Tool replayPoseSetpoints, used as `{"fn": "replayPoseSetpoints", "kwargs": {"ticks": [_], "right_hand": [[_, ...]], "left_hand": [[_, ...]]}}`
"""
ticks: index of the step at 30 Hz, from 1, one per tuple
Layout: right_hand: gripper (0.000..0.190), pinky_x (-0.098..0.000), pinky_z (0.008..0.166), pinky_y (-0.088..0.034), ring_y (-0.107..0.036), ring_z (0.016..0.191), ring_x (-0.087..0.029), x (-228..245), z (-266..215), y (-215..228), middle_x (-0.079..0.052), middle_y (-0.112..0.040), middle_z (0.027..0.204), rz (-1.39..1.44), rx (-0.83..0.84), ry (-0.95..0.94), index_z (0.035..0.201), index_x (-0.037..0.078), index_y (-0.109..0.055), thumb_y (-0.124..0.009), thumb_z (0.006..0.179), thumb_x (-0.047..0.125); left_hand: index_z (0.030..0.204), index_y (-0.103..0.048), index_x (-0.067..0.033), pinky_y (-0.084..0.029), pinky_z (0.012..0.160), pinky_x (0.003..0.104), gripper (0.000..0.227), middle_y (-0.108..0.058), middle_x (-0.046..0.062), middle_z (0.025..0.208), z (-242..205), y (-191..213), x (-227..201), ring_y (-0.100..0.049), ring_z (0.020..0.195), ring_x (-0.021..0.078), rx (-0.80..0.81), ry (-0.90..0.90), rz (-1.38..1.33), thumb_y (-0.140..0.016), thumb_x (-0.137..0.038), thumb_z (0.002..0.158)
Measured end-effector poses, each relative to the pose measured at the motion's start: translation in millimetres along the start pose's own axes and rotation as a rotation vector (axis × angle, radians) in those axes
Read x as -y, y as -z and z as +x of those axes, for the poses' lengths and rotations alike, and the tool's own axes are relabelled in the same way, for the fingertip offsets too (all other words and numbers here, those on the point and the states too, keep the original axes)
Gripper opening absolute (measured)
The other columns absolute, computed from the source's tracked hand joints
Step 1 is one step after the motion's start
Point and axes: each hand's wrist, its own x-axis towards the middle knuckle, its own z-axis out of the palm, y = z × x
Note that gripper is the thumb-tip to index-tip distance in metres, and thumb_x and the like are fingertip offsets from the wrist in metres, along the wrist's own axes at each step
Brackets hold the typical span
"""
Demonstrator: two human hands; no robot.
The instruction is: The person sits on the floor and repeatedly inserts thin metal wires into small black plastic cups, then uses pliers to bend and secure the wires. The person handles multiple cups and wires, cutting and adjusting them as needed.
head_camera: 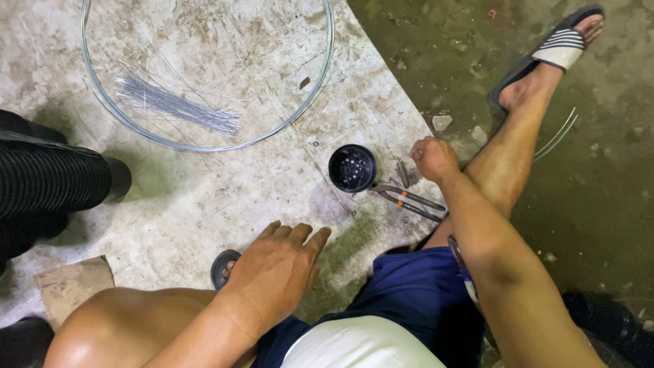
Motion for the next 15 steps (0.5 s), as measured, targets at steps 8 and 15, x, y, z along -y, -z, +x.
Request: {"fn": "replayPoseSetpoints", "kwargs": {"ticks": [8,15], "right_hand": [[0.007,-0.0504,0.074,-0.054,-0.069,0.082,-0.043,52,-23,31,-0.019,-0.07,0.084,0.23,-0.306,0.135,0.101,0.007,-0.064,-0.064,0.094,0.009],[0.005,-0.0336,0.061,-0.057,-0.077,0.071,-0.021,139,-64,89,-0.011,-0.072,0.084,0.506,-0.619,0.272,0.107,0.003,-0.054,-0.059,0.106,0.005]], "left_hand": [[0.132,-0.06,-0.0033,-0.046,0.093,0.047,0.05,-0.068,0.017,0.106,-10,0,-10,-0.065,0.097,0.0361,0.028,-0.016,0.05,-0.067,-0.019,0.085],[0.129,-0.062,-0.0032,-0.044,0.099,0.049,0.047,-0.07,0.018,0.11,-14,11,-14,-0.066,0.101,0.0368,-0.094,-0.038,0.03,-0.07,-0.025,0.088]]}}
